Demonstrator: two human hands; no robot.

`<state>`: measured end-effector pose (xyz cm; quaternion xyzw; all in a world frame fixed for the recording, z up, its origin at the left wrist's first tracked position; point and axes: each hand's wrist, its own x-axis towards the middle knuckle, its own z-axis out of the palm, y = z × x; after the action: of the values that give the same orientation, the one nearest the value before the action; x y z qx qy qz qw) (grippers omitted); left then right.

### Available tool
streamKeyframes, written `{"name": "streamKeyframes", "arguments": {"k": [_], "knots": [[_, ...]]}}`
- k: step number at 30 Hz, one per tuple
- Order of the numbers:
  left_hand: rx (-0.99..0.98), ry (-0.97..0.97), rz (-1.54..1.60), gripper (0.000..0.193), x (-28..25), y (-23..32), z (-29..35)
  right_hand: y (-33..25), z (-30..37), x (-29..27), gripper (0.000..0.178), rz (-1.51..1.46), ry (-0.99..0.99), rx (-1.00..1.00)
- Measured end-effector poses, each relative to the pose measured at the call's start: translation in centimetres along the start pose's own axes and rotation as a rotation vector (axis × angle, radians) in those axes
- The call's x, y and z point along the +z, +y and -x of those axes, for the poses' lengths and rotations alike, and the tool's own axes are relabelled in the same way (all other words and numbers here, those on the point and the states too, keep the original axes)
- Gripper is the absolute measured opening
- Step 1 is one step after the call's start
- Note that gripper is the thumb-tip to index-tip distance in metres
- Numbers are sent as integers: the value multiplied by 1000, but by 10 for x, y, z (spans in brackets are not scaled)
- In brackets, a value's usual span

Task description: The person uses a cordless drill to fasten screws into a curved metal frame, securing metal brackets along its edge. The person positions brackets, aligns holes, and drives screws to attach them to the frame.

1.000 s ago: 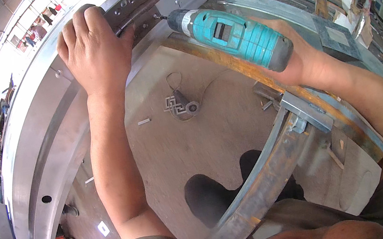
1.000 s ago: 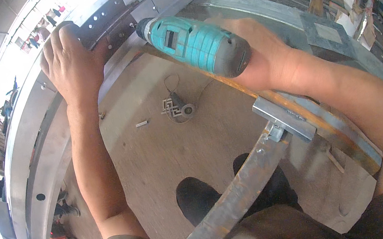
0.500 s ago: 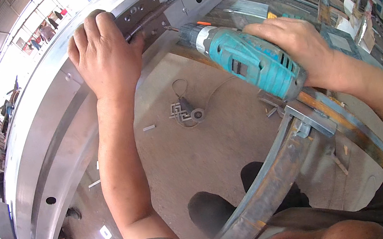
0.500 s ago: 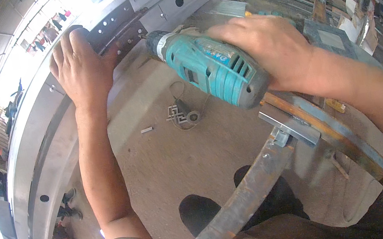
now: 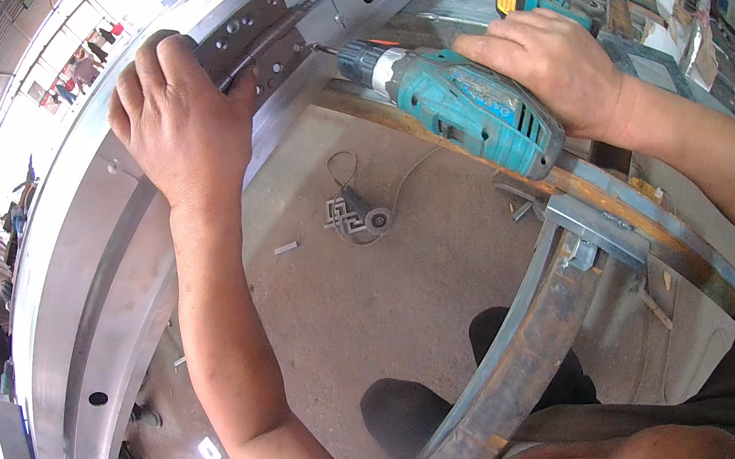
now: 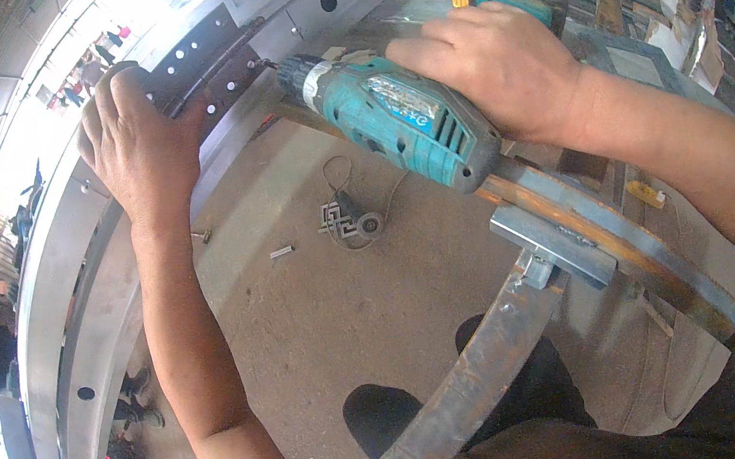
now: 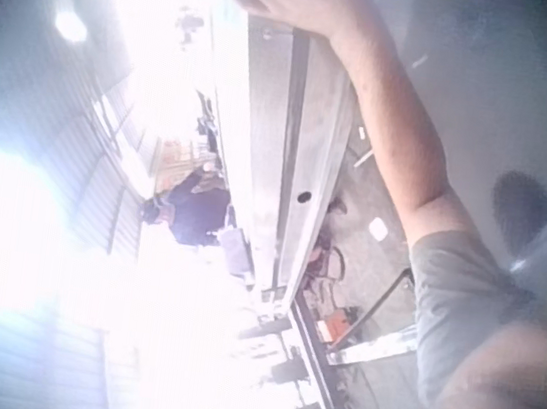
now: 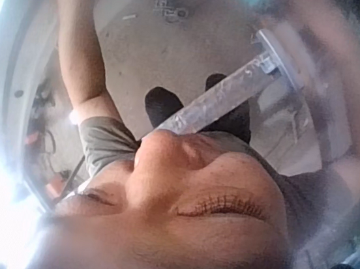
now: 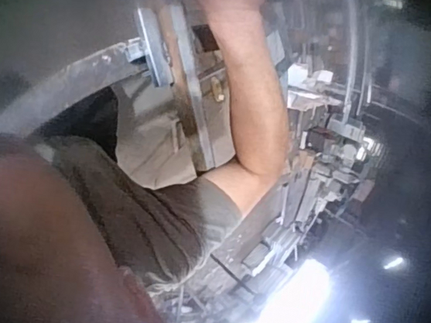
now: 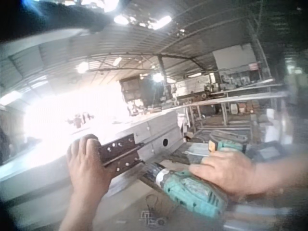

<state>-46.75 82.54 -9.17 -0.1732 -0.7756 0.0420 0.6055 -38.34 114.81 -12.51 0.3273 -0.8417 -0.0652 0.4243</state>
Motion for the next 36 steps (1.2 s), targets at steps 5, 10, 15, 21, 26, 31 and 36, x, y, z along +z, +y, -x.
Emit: {"name": "streamKeyframes", "arguments": {"k": [5, 10, 15, 21, 26, 31, 36], "knots": [[-39, -69, -11, 61, -2, 2, -2, -3, -3, 2, 31, -24, -11, 11], [-15, -38, -10, 56, -2, 1, -1, -5, -3, 5, 29, -31, -10, 20], [-19, -54, -30, 58, -2, 2, -2, -6, -2, 4, 32, -64, -8, 39], [-77, -119, -89, 62, -3, 5, -4, -5, -3, 1, 38, -149, -61, 92], [-84, -144, -100, 64, -3, 5, -4, -7, -6, -2, 39, -178, -97, 112], [-84, -146, -106, 64, -4, 6, -5, -11, -7, -4, 37, -159, -127, 153], [-87, -147, -105, 63, -5, 7, -6, -10, -7, -4, 42, -171, -113, 134]]}}
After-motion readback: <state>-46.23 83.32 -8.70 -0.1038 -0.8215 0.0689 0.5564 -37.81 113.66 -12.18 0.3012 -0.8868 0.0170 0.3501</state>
